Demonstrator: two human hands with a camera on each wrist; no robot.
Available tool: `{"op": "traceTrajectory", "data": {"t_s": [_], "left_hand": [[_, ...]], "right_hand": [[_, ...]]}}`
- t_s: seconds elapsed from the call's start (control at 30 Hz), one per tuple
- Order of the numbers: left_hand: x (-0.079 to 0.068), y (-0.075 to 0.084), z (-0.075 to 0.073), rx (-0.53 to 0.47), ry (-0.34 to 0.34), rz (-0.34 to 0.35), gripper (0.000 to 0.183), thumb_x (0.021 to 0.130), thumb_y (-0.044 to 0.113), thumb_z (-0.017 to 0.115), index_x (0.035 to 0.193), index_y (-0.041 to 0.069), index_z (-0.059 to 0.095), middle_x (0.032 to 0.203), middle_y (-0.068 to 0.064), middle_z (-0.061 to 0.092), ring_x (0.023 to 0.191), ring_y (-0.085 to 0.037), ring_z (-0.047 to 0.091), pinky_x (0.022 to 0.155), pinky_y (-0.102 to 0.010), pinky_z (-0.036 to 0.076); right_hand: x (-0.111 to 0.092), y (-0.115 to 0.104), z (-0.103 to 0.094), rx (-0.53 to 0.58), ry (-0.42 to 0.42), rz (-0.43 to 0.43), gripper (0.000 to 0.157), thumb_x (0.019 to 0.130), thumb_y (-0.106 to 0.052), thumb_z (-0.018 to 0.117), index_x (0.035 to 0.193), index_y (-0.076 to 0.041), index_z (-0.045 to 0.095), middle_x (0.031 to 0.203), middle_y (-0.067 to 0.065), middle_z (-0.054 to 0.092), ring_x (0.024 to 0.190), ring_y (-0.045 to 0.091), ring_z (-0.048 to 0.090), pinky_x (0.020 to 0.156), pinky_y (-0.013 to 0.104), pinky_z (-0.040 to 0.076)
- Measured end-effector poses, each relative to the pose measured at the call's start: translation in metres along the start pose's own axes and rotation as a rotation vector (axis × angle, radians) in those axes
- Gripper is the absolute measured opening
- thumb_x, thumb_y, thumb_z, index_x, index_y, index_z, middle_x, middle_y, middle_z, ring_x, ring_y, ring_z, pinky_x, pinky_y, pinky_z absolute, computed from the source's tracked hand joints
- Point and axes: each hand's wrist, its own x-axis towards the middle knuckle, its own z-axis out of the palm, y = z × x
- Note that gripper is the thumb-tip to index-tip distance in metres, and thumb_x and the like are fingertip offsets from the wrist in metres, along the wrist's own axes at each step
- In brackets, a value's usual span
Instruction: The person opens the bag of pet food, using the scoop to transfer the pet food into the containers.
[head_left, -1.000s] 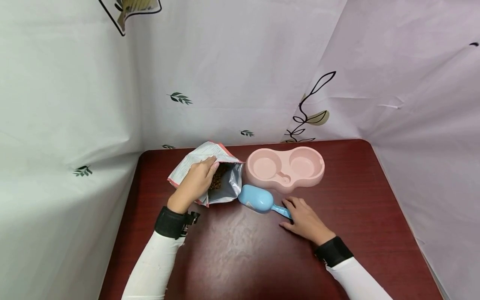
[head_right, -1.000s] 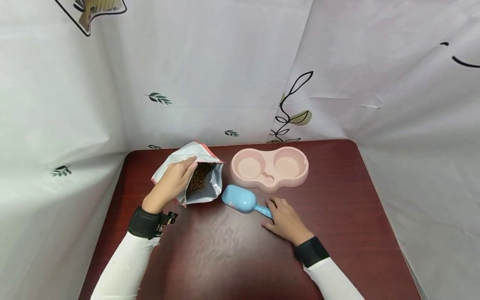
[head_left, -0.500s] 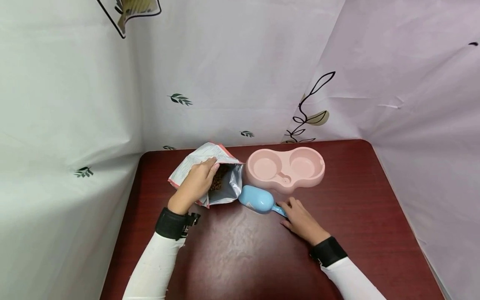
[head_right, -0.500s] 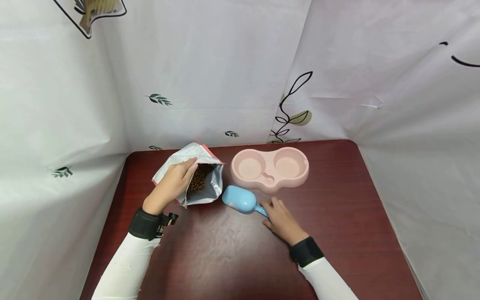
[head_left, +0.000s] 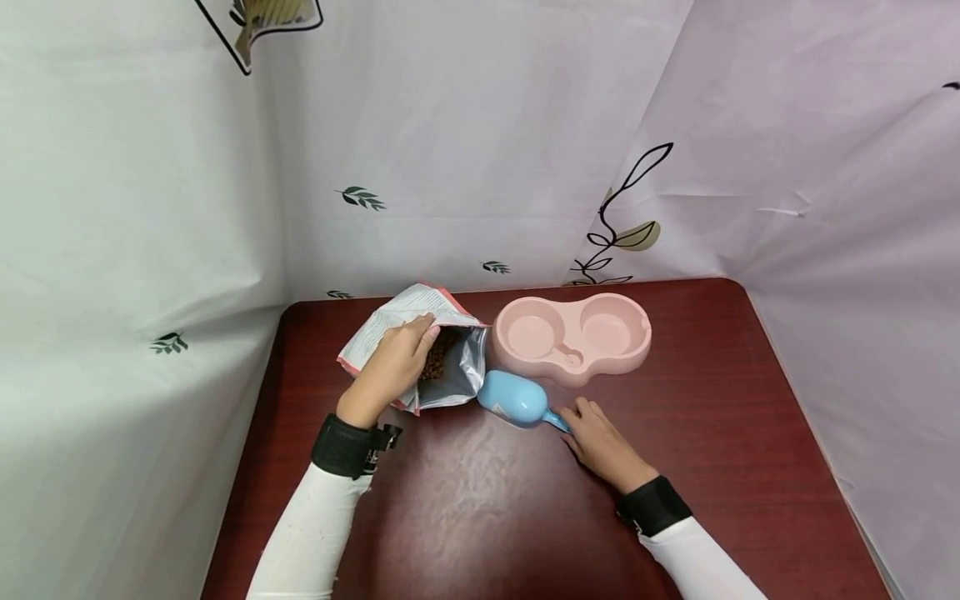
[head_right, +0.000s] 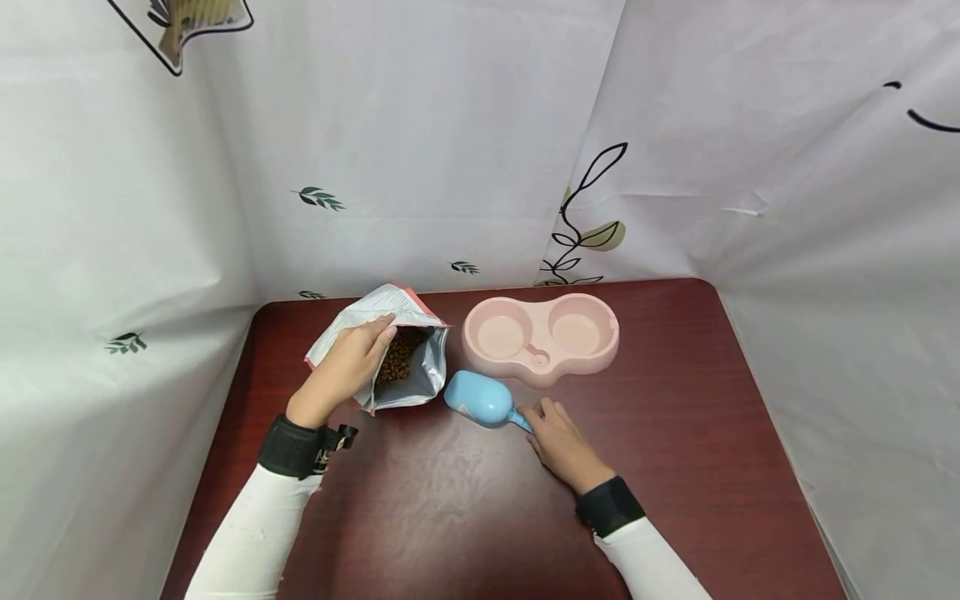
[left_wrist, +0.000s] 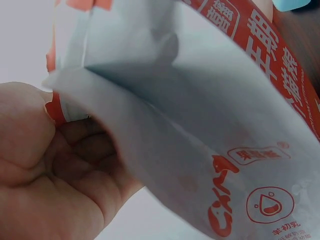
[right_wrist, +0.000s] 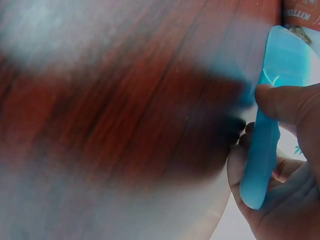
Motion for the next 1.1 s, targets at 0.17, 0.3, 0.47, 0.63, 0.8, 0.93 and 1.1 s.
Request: {"op": "traceTrajectory", "data": {"t_s": [0.17,0.3,0.47,0.63,0.8,0.93,1.1], "left_hand": [[0.0,0.0,0.0,0.001,0.003,0.0,0.049,0.113,0.028,0.042,0.146,-0.006,0.053,0.15,-0.025,0.054,0.143,-0.039,0.048,0.12,-0.054,0.037],[0.0,0.001,0.0,0.003,0.005,-0.002,0.048,0.113,0.027,0.043,0.146,-0.006,0.053,0.149,-0.025,0.054,0.142,-0.04,0.049,0.118,-0.055,0.039],[0.0,0.001,-0.001,0.002,0.008,0.002,0.047,0.113,0.026,0.043,0.146,-0.006,0.054,0.149,-0.025,0.054,0.141,-0.041,0.05,0.117,-0.056,0.04],[0.0,0.001,-0.002,-0.002,0.007,0.001,0.047,0.113,0.026,0.044,0.146,-0.006,0.053,0.149,-0.026,0.054,0.142,-0.041,0.049,0.117,-0.056,0.039],[0.0,0.001,-0.002,-0.011,0.004,0.002,0.048,0.113,0.026,0.043,0.146,-0.006,0.054,0.149,-0.025,0.054,0.143,-0.039,0.049,0.119,-0.055,0.038],[0.0,0.001,-0.002,-0.012,0.007,0.0,0.048,0.113,0.027,0.043,0.145,-0.006,0.054,0.149,-0.025,0.055,0.143,-0.038,0.05,0.119,-0.054,0.038],[0.0,0.002,-0.002,-0.013,0.005,-0.001,0.048,0.113,0.027,0.044,0.146,-0.006,0.054,0.149,-0.025,0.054,0.143,-0.038,0.049,0.12,-0.054,0.037]], "right_hand": [[-0.001,-0.003,-0.002,0.045,-0.046,0.052,0.046,0.082,-0.001,0.085,0.125,-0.003,0.07,0.094,0.005,0.055,0.086,0.021,0.051,0.074,0.035,0.049],[-0.001,-0.005,-0.005,0.094,-0.104,0.114,0.039,0.091,-0.002,0.076,0.129,-0.004,0.068,0.1,0.003,0.057,0.092,0.019,0.052,0.079,0.035,0.05],[-0.002,-0.005,-0.011,0.165,-0.115,0.135,0.034,0.096,-0.003,0.069,0.13,-0.006,0.069,0.104,-0.001,0.06,0.095,0.017,0.054,0.082,0.037,0.051],[-0.002,-0.004,-0.017,0.217,-0.112,0.114,0.032,0.097,-0.001,0.067,0.128,-0.007,0.07,0.109,0.0,0.066,0.103,0.019,0.061,0.088,0.042,0.054],[0.0,-0.002,-0.019,0.231,-0.144,0.127,0.032,0.097,-0.001,0.067,0.128,-0.006,0.07,0.11,0.002,0.068,0.104,0.019,0.064,0.089,0.043,0.055],[0.001,-0.001,-0.019,0.229,-0.177,0.143,0.033,0.098,-0.005,0.067,0.131,-0.006,0.069,0.115,0.003,0.069,0.107,0.02,0.065,0.092,0.043,0.055],[0.0,-0.001,-0.019,0.233,-0.187,0.167,0.037,0.095,-0.008,0.072,0.132,-0.006,0.067,0.119,0.004,0.069,0.111,0.021,0.063,0.095,0.044,0.055]]}}
